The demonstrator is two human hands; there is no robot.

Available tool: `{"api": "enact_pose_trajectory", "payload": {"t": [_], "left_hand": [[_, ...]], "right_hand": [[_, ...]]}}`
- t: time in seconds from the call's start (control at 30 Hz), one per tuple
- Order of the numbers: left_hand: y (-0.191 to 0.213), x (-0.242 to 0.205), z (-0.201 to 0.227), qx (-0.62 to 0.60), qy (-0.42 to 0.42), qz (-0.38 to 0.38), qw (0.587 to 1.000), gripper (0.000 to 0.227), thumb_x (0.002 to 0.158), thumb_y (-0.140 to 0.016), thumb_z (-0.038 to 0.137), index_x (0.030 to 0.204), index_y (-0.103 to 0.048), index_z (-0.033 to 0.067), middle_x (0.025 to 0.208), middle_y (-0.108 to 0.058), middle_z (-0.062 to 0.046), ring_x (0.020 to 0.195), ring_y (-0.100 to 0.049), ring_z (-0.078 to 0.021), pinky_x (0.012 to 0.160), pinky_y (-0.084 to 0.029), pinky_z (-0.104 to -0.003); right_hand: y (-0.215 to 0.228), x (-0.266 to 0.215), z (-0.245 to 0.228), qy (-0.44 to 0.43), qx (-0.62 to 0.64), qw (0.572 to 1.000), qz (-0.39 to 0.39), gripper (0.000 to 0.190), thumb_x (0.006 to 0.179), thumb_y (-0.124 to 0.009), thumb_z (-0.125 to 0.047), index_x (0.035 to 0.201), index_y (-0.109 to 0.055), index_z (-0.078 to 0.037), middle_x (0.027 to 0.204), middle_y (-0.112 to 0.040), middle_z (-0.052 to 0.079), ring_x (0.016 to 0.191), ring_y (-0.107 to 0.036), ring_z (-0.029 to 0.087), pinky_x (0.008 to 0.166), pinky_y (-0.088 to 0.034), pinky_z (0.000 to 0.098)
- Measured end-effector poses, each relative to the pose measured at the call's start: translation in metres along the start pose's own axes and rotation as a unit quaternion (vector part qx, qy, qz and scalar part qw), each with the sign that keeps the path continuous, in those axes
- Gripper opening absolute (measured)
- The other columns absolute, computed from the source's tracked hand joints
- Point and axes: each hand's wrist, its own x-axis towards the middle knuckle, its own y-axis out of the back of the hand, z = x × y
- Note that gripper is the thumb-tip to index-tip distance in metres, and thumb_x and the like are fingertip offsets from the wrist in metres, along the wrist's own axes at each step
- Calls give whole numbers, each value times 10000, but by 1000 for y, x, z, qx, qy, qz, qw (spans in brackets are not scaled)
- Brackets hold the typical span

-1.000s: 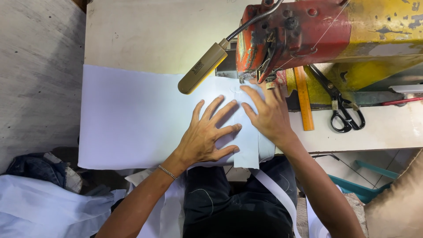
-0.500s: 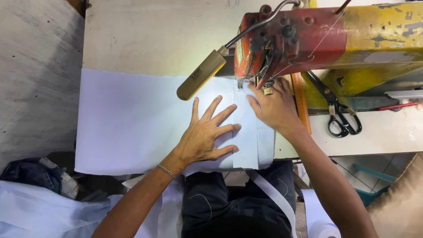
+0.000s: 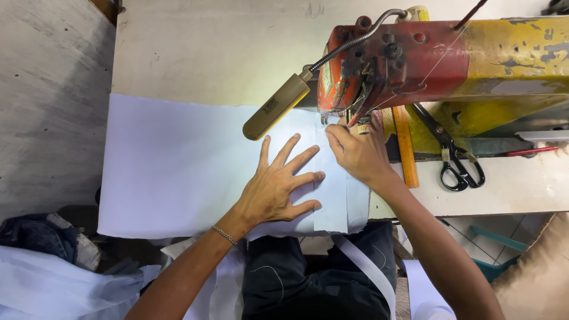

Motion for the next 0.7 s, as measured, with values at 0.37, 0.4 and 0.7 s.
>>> {"api": "enact_pose_trajectory", "payload": {"t": [0.37, 0.4, 0.7], "left_hand": [[-2, 1, -2, 1, -1, -5, 1000, 472, 887, -567, 654, 1207, -678, 326, 1563, -474, -92, 1501, -297, -448, 1101, -121, -827], [-5, 0, -3, 4, -3, -4, 1000, 475, 887, -570, 656, 1220, -670, 331, 1573, -463, -87, 1502, -294, -448, 1099, -122, -827], [0, 23, -17, 7, 6, 0, 1000, 478, 898, -579, 642, 1237, -668, 317, 1557, -482, -83, 1504, -293, -444, 1070, -215, -822]], "right_hand": [[28, -12, -16, -6, 3, 997, -73, 181, 979, -660, -309, 1065, -719, -161, 1071, -717, 89, 1024, -691, 320, 914, -516, 486], [39, -10, -26, 7, 42, 994, -105, 226, 986, -637, -334, 1088, -718, -149, 1200, -719, 56, 1164, -672, 278, 959, -489, 450], [13, -5, 4, 17, -45, 996, -73, 358, 998, -590, -381, 1261, -668, -151, 1182, -721, 100, 1037, -738, 307, 1009, -491, 479]]}}
